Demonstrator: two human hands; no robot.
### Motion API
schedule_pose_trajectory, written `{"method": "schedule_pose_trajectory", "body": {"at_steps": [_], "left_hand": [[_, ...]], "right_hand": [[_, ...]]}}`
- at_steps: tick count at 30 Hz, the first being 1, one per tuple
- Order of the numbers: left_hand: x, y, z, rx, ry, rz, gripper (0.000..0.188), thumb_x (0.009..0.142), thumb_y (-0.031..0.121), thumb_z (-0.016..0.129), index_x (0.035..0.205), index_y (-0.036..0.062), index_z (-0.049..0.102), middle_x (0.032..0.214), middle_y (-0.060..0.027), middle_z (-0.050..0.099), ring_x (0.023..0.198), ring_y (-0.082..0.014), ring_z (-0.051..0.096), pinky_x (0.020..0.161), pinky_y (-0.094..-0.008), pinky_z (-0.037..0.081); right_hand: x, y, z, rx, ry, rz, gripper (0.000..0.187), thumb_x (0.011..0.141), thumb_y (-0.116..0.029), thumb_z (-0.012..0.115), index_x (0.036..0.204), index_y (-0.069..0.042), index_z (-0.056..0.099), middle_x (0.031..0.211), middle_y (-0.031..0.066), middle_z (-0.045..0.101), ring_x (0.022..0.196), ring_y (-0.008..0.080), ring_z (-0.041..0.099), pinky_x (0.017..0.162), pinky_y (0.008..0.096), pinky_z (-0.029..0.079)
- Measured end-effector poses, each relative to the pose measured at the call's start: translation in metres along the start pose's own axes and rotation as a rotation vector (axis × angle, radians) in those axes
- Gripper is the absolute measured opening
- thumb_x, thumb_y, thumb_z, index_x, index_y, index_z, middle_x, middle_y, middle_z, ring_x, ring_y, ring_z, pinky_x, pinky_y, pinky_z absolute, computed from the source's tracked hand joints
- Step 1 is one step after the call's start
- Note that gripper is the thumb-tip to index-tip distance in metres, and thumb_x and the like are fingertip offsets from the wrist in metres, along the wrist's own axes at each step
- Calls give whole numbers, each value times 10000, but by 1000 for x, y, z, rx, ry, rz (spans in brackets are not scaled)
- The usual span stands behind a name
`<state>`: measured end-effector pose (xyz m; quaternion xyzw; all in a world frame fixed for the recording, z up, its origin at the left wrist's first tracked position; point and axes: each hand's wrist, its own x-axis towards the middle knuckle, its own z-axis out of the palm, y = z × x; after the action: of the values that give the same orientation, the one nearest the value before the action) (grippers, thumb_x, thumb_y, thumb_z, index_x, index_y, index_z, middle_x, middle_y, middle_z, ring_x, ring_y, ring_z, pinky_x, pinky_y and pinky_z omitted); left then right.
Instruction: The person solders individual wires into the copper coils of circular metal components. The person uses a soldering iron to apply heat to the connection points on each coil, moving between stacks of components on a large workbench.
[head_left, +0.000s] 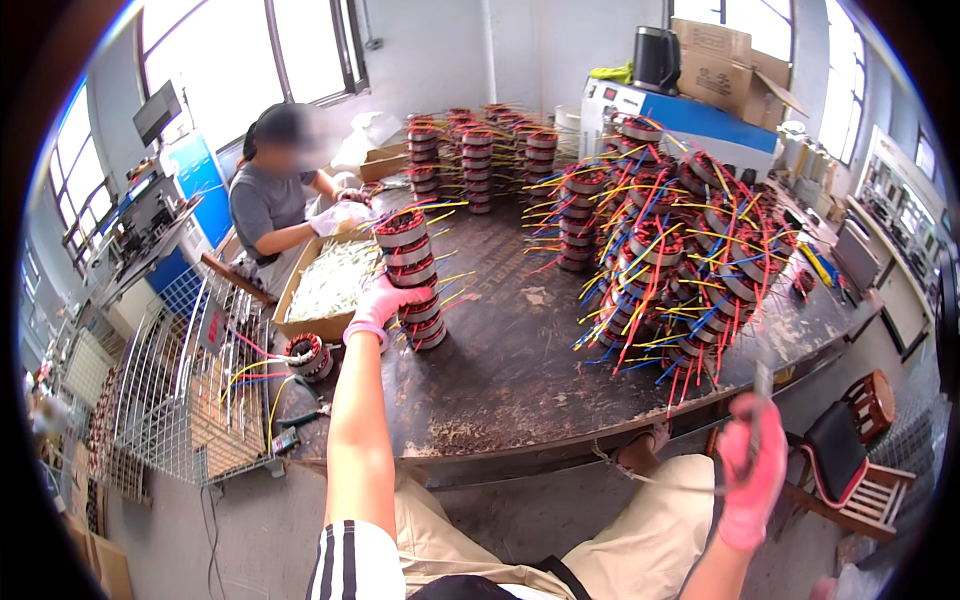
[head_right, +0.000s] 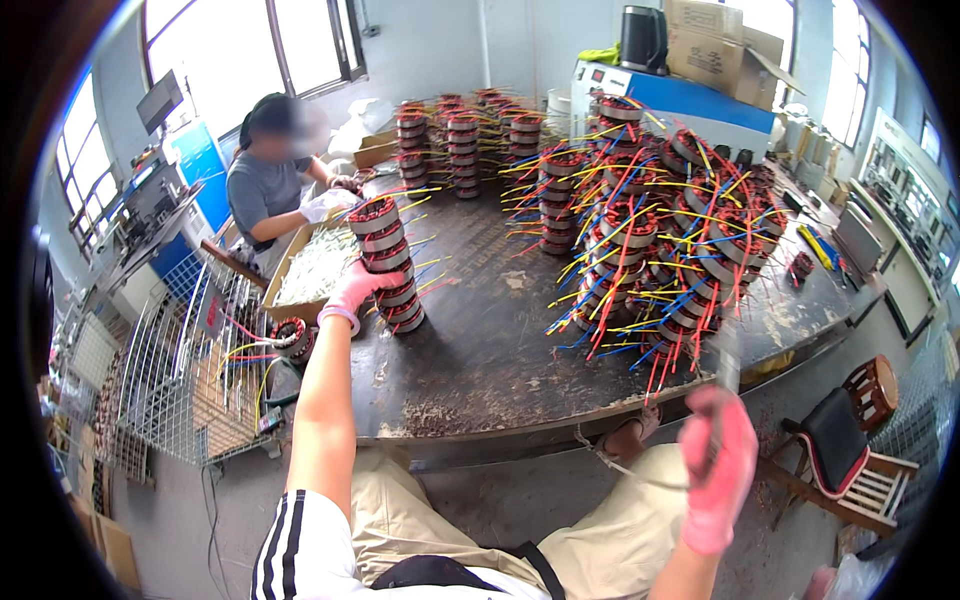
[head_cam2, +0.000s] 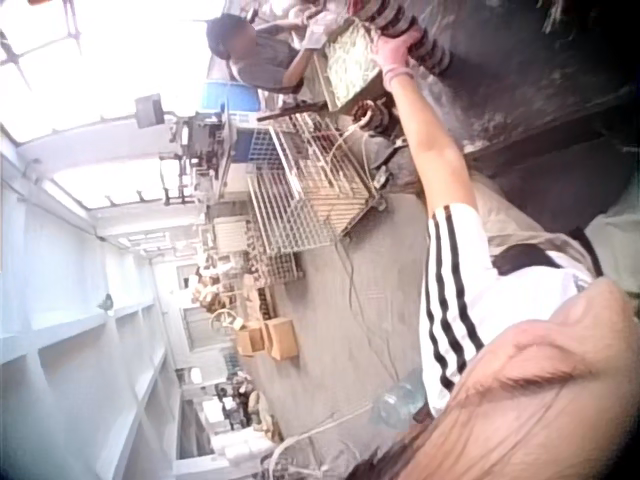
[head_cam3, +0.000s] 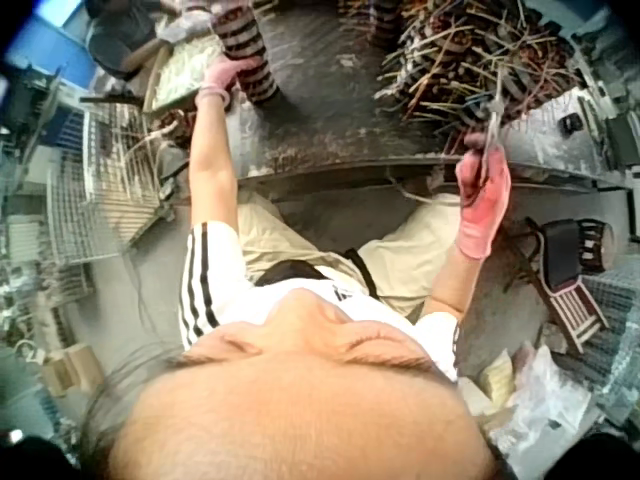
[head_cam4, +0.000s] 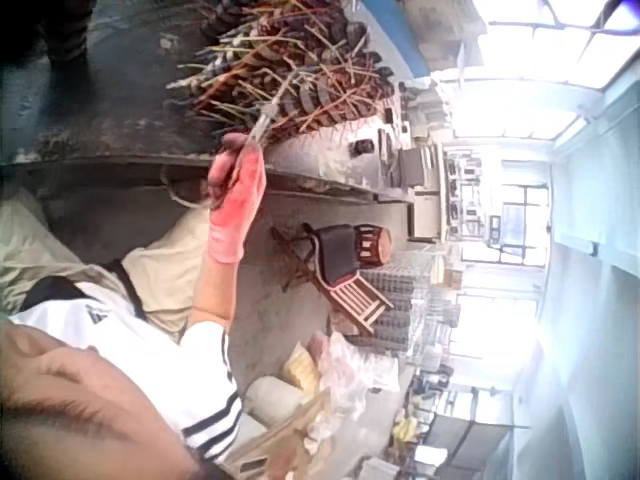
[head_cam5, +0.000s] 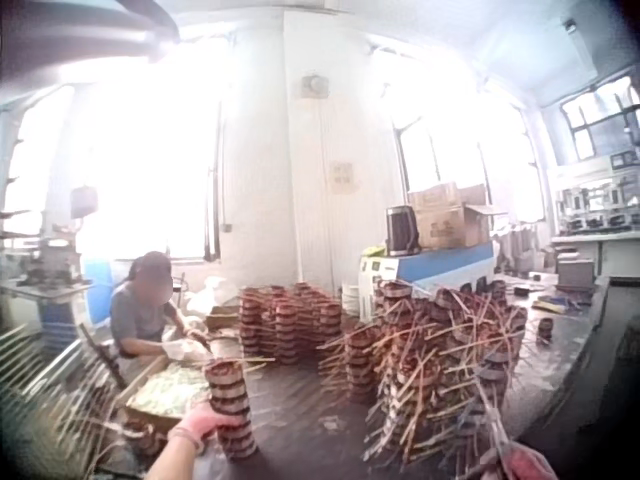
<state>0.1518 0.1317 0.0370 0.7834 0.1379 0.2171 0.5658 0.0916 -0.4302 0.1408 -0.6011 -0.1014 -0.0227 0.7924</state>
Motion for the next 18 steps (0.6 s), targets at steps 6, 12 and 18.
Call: {"method": "schedule_pose_trajectory", "body": {"at_steps": [6, 12, 18], "left_hand": [[7, -10, -1, 68, 61, 29, 713, 567, 198, 909, 1188, 35, 598, 1134, -95, 662, 1041, -224, 622, 951, -380, 485], [-5, 0, -1, 165, 139, 28, 643, 617, 184, 875, 1176, 23, 601, 1128, -104, 665, 1029, -210, 629, 941, -368, 489], [-20, 23, 6, 155, 123, -6, 682, 612, 179, 875, 1185, -2, 551, 1134, -125, 657, 1048, -226, 626, 937, -370, 500]], "right_hand": [[76, 34, 147, 140, -489, 200, 353, 997, -363, 428, 1035, -42, 570, 889, 71, 668, 517, 27, 338, 480, 200, 281], [142, 163, 262, 323, -440, 426, 363, 988, -380, 476, 1042, -48, 613, 1031, 70, 680, 793, 106, 626, 660, 223, 532], [160, 242, 322, 366, -419, 526, 504, 962, -442, 489, 1231, -20, 551, 1281, 114, 558, 1173, 217, 525, 976, 398, 423]]}}
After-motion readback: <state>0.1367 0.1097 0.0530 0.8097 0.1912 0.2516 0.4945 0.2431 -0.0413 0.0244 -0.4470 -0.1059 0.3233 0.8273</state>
